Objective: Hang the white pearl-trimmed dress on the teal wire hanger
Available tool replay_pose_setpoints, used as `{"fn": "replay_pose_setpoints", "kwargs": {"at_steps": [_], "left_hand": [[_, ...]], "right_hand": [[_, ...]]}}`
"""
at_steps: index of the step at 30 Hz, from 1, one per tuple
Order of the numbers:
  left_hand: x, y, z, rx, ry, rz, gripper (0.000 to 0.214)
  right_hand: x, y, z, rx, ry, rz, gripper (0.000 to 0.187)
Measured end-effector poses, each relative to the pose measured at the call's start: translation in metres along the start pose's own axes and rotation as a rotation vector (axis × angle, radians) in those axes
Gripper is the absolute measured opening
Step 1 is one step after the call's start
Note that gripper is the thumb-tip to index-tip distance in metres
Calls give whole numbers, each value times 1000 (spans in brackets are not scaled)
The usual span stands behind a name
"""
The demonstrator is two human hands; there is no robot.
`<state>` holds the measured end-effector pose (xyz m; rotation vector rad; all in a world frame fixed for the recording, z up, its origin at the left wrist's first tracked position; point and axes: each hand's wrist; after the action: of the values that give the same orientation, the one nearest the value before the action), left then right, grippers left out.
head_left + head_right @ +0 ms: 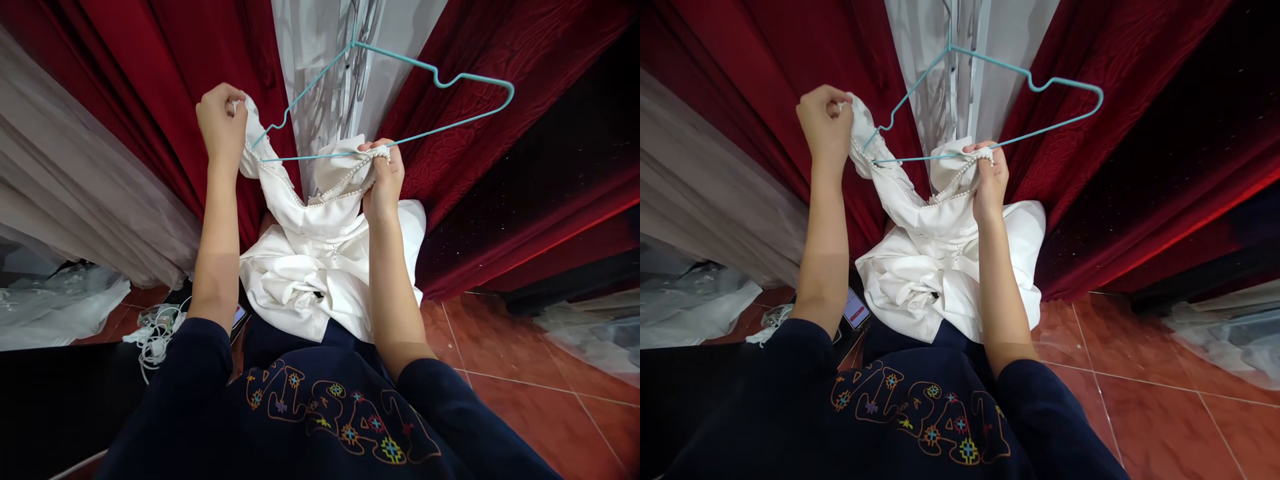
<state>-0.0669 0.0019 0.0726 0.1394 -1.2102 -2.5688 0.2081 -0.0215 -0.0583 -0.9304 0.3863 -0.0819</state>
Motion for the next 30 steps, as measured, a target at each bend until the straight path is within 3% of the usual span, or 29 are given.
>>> {"fn": "replay_pose_setpoints", "kwargs": {"at_steps": [3,6,9,13,16,19,22,26,28,30], "left_hand": [[20,-4,-6,-14,-22,155,35],[24,1,-7,-79,-95,246,35],[7,10,-1,-153,-153,266,29],[-32,8,14,-169,-119,116,34],[-55,-4,23,-37,-101,-41,26],[-62,-11,22,103,-135,-181,11],[-59,-8,4,60,-115,-285,22],[-56,-3,-51,-53,-77,-424,29],[-61,-7,-82,58,-162,-415,29],[-71,-15,-107,326,-322,-391,24]], "right_hand": [[0,2,1,-1,-1,-14,38],[-1,3,2,-5,-24,19,43],[-4,4,1,-16,-31,72,46],[-6,3,0,-27,-45,205,40],[-5,4,2,-21,-43,247,33],[-3,6,5,-23,-22,251,30],[-3,8,6,-45,-20,237,33],[-5,10,6,-84,-30,187,35],[-6,10,5,-85,-17,187,35],[-7,10,4,-77,-3,184,34]]}}
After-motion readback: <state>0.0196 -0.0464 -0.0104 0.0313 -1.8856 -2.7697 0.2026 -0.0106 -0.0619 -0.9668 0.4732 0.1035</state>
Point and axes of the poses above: each hand's wrist, its own z-axis towards the middle knuckle, its own x-axis out of the back of the hand, y = z × x, and after that the axes turned 9 degrees about -z, right-handed
